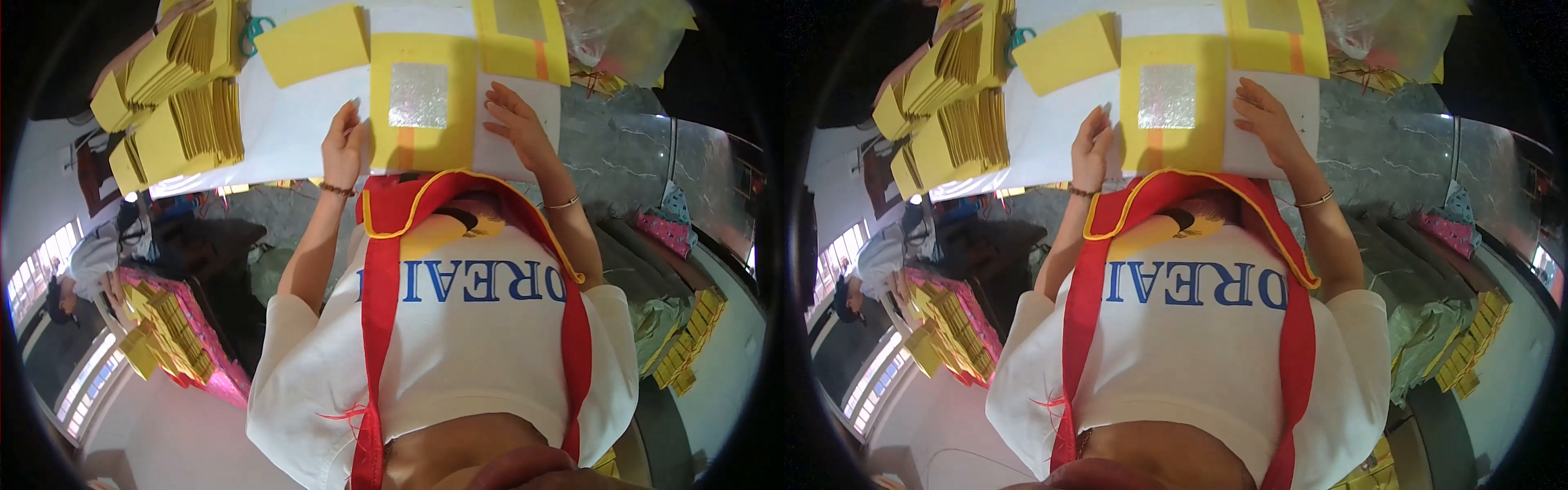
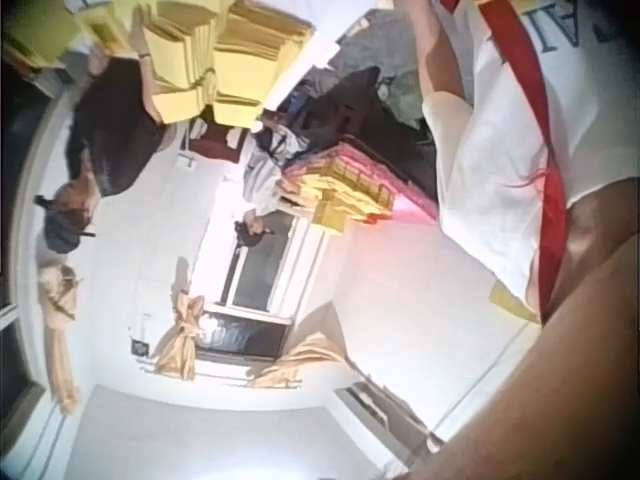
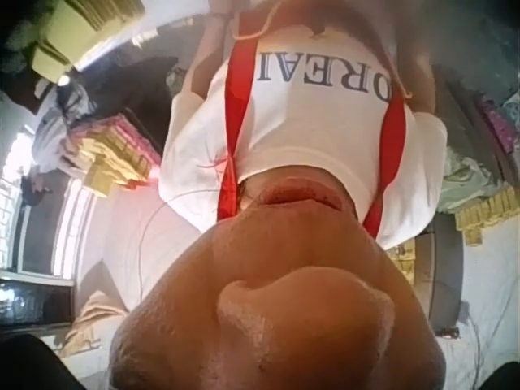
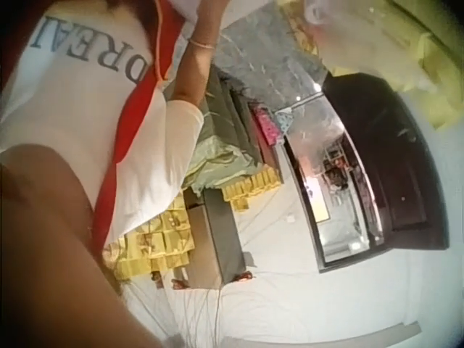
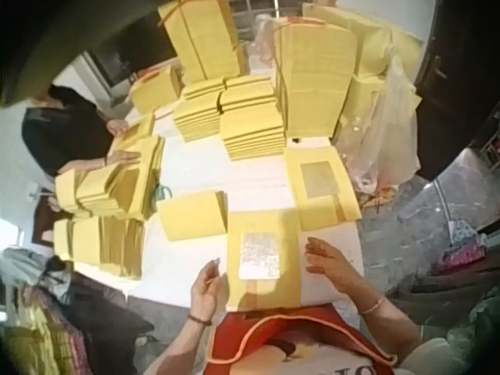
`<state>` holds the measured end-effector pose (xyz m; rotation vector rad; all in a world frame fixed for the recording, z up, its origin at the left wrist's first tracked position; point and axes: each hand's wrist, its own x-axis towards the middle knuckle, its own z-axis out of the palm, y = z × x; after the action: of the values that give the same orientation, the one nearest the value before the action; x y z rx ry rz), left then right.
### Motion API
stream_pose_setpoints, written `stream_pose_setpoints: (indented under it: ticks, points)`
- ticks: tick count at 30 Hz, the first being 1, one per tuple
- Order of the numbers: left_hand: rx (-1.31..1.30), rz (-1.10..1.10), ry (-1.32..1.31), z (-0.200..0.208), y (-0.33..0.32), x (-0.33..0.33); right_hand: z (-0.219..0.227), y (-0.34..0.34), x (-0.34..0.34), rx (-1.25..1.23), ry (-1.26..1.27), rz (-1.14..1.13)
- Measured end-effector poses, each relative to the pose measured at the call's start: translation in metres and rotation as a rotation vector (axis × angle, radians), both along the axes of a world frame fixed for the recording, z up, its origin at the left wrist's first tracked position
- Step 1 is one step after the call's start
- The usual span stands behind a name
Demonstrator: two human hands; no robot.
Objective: Folding and bundling stacks of yellow joss paper.
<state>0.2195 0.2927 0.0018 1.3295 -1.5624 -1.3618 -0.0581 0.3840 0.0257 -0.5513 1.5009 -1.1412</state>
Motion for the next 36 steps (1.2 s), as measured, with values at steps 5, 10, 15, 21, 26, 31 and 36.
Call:
stream_pose_setpoints:
  ticks: [5, 10, 15, 21, 26, 31, 36]
  points:
    - [-0.1, -0.091, -0.048, 0.001, 0.007, -0.012, -0.004, -0.004, 0.019, -0.032, -0.292, -0.227]
    - [-0.401, -0.219, -0.307, -0.003, 0.002, -0.01, -0.003, -0.014, 0.034, -0.069, -0.141, 0.038]
    - [-0.329, -0.311, -0.173, -0.002, -0.01, -0.002, -0.015, -0.016, 0.042, -0.161, 0.01, 0.017]
    - [-0.561, -0.24, -0.139, 0.02, -0.018, -0.013, -0.009, -0.015, 0.009, -0.123, -0.596, -0.02]
    - [-0.89, -0.465, -0.189, 0.035, -0.025, -0.028, 0.014, -0.001, 0.021, -0.035, -0.431, 0.046]
    - [-0.8, -0.644, -0.278, 0.009, -0.016, -0.009, -0.007, 0.031, 0.018, -0.035, -0.236, -0.05]
    - [-0.657, -0.59, -0.213, 0.006, -0.004, -0.002, -0.004, 0.037, 0.019, -0.667, 1.152, 0.284]
